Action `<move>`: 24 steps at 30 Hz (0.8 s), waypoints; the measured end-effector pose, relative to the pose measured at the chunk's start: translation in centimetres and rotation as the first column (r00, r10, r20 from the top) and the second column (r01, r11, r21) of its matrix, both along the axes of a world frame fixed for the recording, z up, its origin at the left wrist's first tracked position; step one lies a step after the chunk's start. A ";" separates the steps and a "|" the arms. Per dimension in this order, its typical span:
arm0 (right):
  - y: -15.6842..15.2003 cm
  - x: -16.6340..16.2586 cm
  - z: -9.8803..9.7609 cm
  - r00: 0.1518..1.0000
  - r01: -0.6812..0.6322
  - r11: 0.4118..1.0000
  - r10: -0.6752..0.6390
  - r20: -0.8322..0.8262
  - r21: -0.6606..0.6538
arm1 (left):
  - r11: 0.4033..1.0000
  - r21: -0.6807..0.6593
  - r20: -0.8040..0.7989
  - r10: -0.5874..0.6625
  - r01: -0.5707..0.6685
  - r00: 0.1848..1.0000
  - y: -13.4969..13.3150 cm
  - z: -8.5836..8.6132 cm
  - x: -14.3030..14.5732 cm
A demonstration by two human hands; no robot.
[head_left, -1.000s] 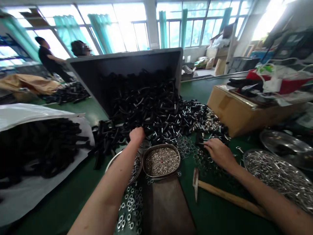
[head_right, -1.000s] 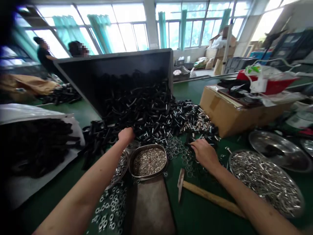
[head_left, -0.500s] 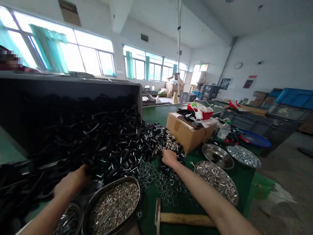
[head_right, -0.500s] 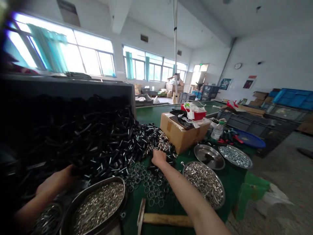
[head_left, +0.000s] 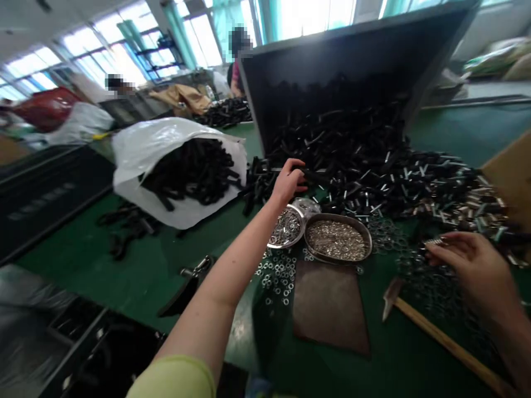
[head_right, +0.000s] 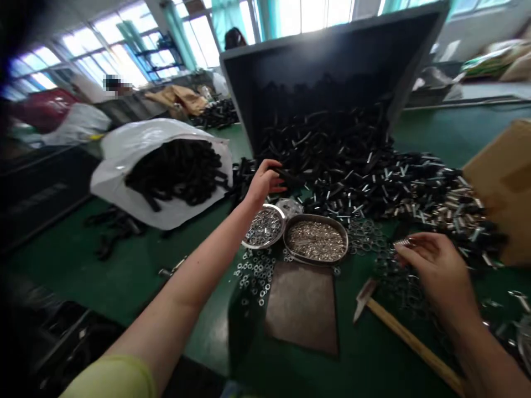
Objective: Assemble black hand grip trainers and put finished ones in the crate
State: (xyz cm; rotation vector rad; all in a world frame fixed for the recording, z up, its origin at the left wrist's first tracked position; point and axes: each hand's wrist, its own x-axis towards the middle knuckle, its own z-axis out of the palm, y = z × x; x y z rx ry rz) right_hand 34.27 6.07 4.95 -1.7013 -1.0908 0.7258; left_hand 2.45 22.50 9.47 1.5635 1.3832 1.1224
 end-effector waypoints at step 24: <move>-9.1 -13.6 -1.4 0.770 -0.575 0.807 0.479 -0.421 -0.134 | 0.983 -0.147 -0.731 -0.034 -0.109 0.681 -21.7 -10.2 -10.4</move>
